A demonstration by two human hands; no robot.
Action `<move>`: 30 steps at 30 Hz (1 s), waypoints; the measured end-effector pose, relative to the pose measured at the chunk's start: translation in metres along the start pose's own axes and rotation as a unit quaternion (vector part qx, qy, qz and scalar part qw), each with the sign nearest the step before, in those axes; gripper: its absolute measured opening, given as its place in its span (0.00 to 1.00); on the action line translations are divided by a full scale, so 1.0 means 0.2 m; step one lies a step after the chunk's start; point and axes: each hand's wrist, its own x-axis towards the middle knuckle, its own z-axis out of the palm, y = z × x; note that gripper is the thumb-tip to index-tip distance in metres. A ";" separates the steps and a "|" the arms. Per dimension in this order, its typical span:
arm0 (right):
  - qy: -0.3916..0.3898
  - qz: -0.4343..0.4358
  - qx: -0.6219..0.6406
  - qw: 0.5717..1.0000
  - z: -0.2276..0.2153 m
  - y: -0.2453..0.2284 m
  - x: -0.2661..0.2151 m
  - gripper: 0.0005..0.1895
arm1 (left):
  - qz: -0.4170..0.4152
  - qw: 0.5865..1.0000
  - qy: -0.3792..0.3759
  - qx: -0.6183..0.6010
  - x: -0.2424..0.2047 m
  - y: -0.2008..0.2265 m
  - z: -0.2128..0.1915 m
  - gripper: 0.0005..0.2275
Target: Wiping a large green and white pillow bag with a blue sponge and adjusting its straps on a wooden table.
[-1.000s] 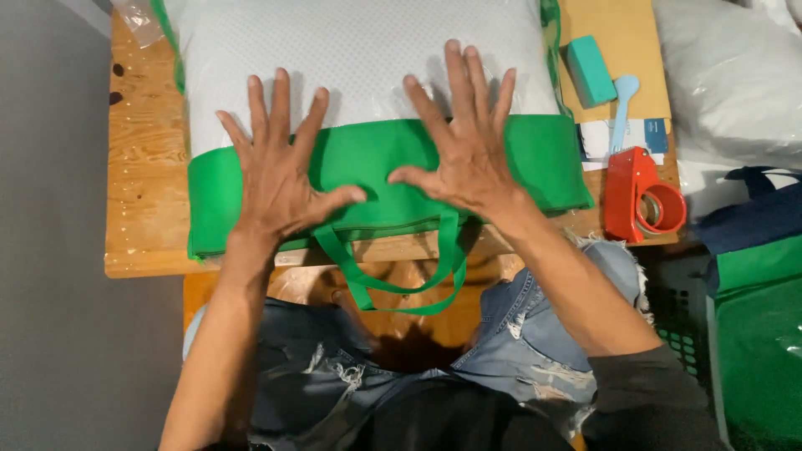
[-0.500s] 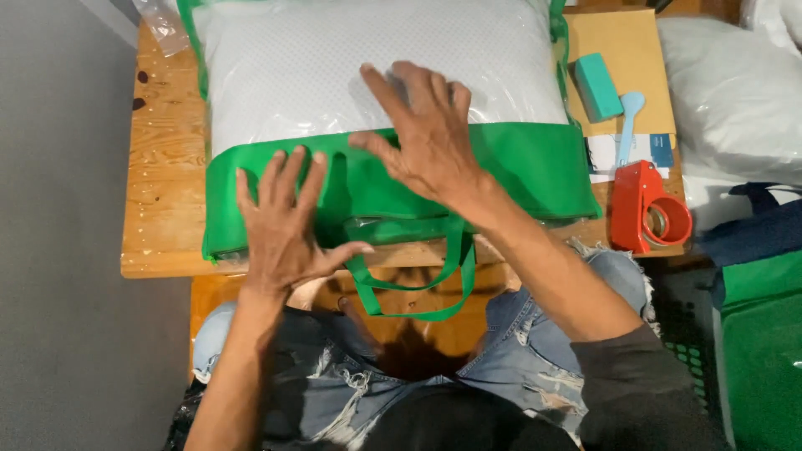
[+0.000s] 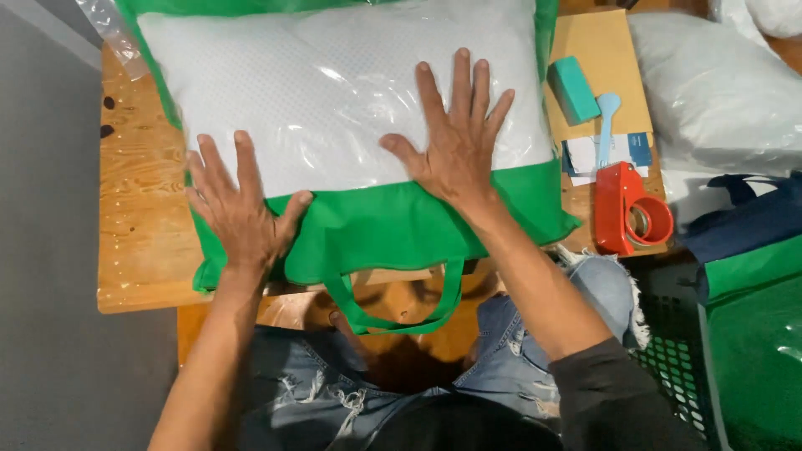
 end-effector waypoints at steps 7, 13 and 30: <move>-0.158 0.044 0.040 0.986 -0.06 -0.02 0.38 0.49 | -0.133 0.965 -0.199 -0.104 0.32 0.09 -0.17 0.41; -0.108 0.009 0.077 0.991 -0.07 0.05 0.21 0.49 | 0.071 0.982 -0.164 -0.068 0.05 -0.01 -0.20 0.63; 0.024 -0.451 0.342 0.824 0.16 -0.82 -0.69 0.12 | -0.121 0.982 -0.017 -0.144 -0.27 -0.29 -0.32 0.20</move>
